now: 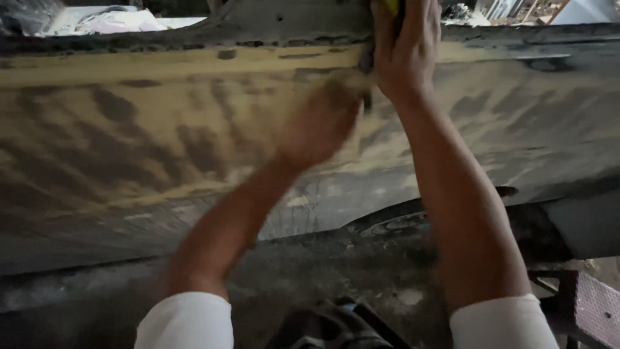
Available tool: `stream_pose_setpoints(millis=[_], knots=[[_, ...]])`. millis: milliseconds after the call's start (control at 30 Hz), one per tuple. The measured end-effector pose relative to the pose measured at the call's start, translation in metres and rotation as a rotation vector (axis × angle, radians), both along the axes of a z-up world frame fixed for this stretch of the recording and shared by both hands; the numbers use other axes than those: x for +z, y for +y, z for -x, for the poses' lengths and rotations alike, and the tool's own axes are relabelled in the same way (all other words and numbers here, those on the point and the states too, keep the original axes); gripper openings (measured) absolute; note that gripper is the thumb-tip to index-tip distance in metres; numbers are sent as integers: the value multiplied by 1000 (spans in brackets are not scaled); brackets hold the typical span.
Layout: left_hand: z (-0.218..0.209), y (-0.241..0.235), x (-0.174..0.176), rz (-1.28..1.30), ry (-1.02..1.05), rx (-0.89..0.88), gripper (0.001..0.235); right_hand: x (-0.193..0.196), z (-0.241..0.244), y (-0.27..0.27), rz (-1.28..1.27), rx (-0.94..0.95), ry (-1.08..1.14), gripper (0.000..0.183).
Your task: The person sands a car body panel using sandpaper and a sanding block.
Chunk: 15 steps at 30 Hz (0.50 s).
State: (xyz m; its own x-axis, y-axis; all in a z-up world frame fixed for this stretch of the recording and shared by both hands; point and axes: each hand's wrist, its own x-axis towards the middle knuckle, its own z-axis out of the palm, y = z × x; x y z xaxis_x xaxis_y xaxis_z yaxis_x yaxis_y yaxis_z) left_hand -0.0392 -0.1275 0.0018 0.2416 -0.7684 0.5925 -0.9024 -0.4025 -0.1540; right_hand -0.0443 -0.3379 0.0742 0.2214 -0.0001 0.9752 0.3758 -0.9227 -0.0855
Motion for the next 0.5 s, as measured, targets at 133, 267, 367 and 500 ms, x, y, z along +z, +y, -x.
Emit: stream_pose_setpoints(millis=[133,267,367,500], knots=[[-5,26,-144,123,-100,-255,49,-10,16,-61,179,-111,-68,40],[-16,61,-128,-184,-129,-149,53,-6,35,-99,164,-96,-39,46],[-14,38,-41,2,-244,-4,52,9,43,-86,165,-70,3,42],[0,-29,-2,333,-403,182,45,15,45,-87,187,76,0,30]])
